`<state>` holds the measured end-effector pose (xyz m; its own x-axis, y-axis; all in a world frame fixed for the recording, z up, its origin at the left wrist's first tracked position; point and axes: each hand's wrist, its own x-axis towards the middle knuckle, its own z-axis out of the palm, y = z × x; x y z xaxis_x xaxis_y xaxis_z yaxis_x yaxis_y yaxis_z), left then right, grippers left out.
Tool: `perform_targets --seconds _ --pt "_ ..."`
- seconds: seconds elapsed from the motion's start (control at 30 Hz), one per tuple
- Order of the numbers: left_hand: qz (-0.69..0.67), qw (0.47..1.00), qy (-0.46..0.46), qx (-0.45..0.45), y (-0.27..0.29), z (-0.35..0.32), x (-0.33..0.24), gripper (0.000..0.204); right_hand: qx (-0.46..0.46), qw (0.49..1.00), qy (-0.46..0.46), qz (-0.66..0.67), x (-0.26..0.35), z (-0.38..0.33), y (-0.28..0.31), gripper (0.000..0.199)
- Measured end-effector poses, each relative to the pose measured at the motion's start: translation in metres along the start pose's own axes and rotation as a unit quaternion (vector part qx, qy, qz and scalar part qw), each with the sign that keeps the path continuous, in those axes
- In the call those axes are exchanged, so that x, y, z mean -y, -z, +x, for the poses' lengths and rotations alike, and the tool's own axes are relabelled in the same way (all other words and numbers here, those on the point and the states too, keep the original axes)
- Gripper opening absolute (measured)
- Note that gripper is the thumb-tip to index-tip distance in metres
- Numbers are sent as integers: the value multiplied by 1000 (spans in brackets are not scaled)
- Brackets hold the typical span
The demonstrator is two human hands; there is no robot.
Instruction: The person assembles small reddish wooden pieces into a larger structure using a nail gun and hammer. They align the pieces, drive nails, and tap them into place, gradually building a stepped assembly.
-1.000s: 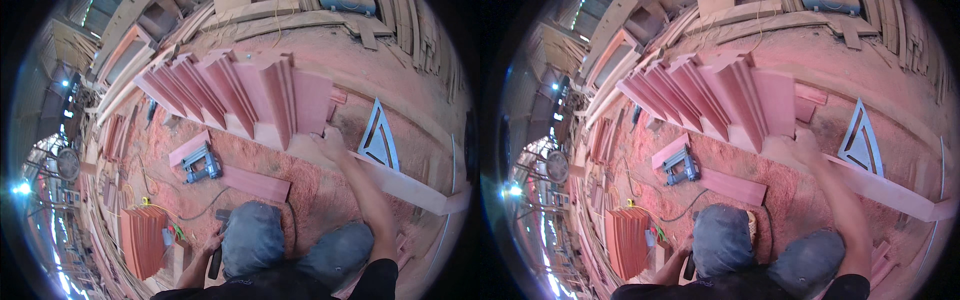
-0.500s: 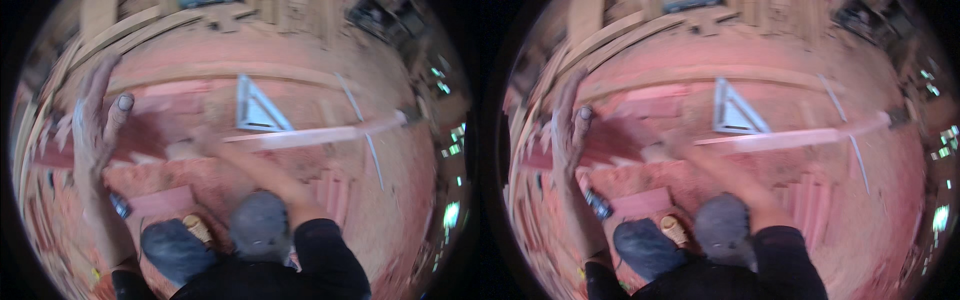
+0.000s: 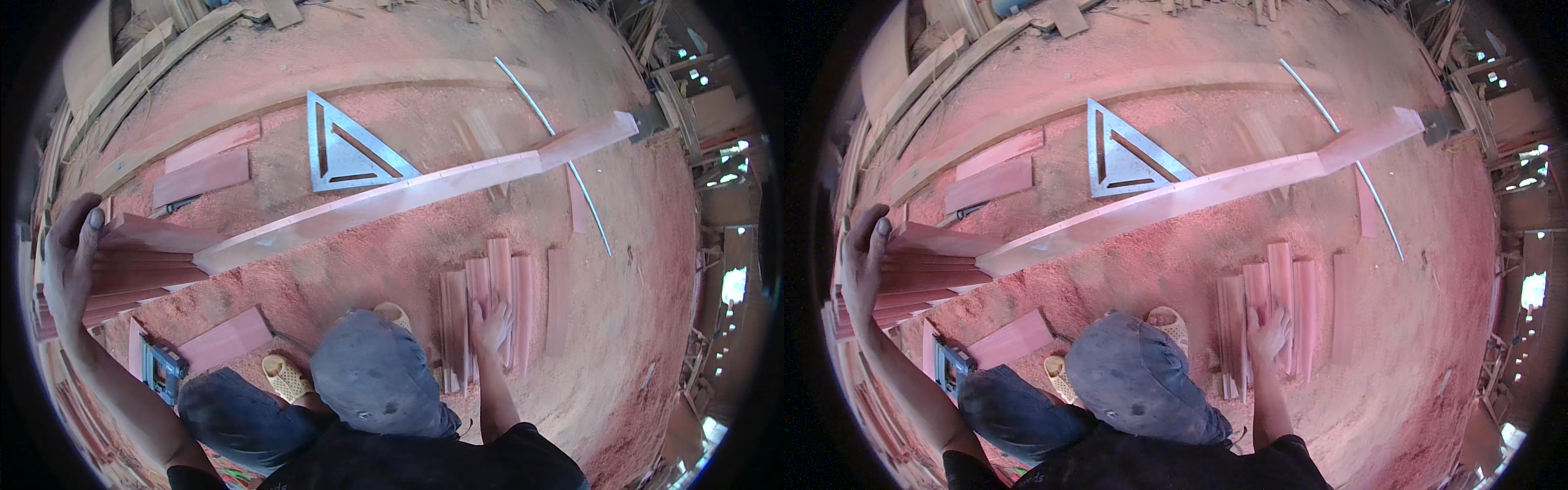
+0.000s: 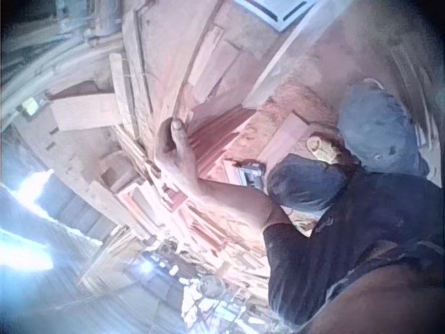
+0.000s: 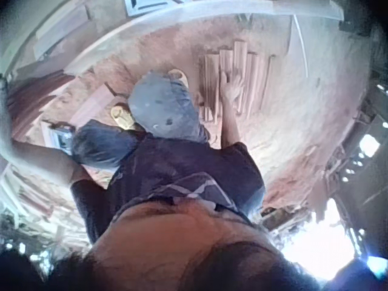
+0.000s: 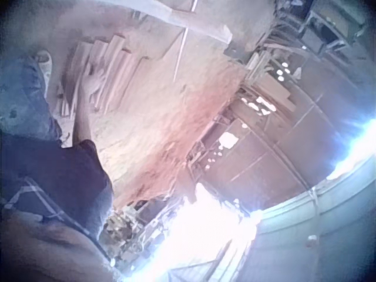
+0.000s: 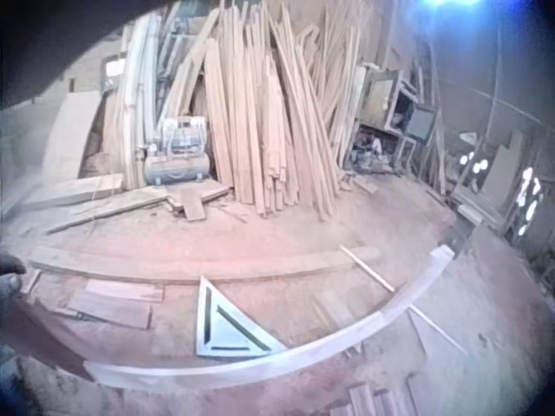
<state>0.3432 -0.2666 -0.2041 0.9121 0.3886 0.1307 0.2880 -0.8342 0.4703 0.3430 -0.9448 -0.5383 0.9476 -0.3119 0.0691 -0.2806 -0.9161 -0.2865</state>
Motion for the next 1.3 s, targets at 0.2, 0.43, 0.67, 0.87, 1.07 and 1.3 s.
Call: perform_targets --seconds 0.2,0.43,0.67,0.87,1.07,1.3 --pt "-16 996 82 15 -1 4 -21 41 82 988 -129 4 -42 -29 -14 66" --pt "32 994 -104 -26 5 -4 -48 32 134 989 -54 15 -67 -14 -38 46" --pt "41 988 -144 -42 6 -3 -37 33 71 976 -189 81 -35 -29 -31 76" --pt "-6 997 -78 -1 0 -6 -43 30 76 992 -89 48 16 -54 -4 72" --pt "-12 995 -93 -28 -3 -6 -45 38 30 990 -99 98 -7 -47 -33 88" --pt "46 991 -119 -43 -3 1 -34 33 162 969 -132 133 -31 4 -12 98"
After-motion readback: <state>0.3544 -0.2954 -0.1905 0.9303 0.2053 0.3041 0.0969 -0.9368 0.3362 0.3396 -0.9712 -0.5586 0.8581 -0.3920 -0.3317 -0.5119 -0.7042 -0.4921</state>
